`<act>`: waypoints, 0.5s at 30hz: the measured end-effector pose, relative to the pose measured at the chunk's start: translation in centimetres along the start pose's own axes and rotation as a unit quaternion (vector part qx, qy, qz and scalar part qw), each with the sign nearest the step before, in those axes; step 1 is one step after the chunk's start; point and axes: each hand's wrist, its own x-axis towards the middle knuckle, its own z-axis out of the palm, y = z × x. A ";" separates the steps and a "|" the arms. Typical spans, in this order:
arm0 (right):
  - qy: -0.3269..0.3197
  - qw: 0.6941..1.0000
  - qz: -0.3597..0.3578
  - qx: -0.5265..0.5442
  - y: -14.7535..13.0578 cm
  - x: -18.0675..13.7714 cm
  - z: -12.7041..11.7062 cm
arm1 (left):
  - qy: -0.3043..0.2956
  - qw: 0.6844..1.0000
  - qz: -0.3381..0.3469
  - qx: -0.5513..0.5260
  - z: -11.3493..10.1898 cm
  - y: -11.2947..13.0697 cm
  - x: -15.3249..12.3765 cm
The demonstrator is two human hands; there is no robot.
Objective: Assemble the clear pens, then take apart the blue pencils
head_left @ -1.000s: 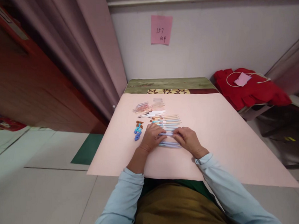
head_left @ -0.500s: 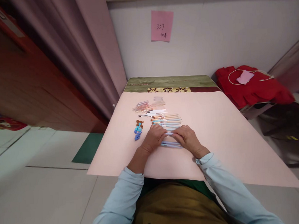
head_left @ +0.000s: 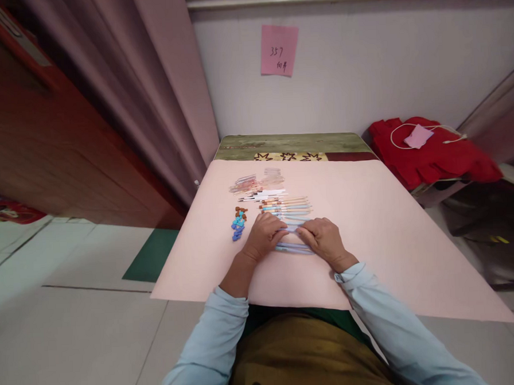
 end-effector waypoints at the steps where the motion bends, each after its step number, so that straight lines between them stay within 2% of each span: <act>1: 0.006 1.000 -0.005 0.011 0.1 0.0 0.0 | -0.001 1.000 0.000 0.001 0.0 0.0 0.0; 10: 0.011 0.995 -0.004 0.102 0.0 0.2 -0.4 | -0.013 1.000 -0.002 0.010 -0.1 0.1 -0.2; 15: -0.042 0.997 0.010 0.067 -0.3 0.2 -0.6 | -0.013 1.000 0.009 0.015 0.0 0.3 -0.5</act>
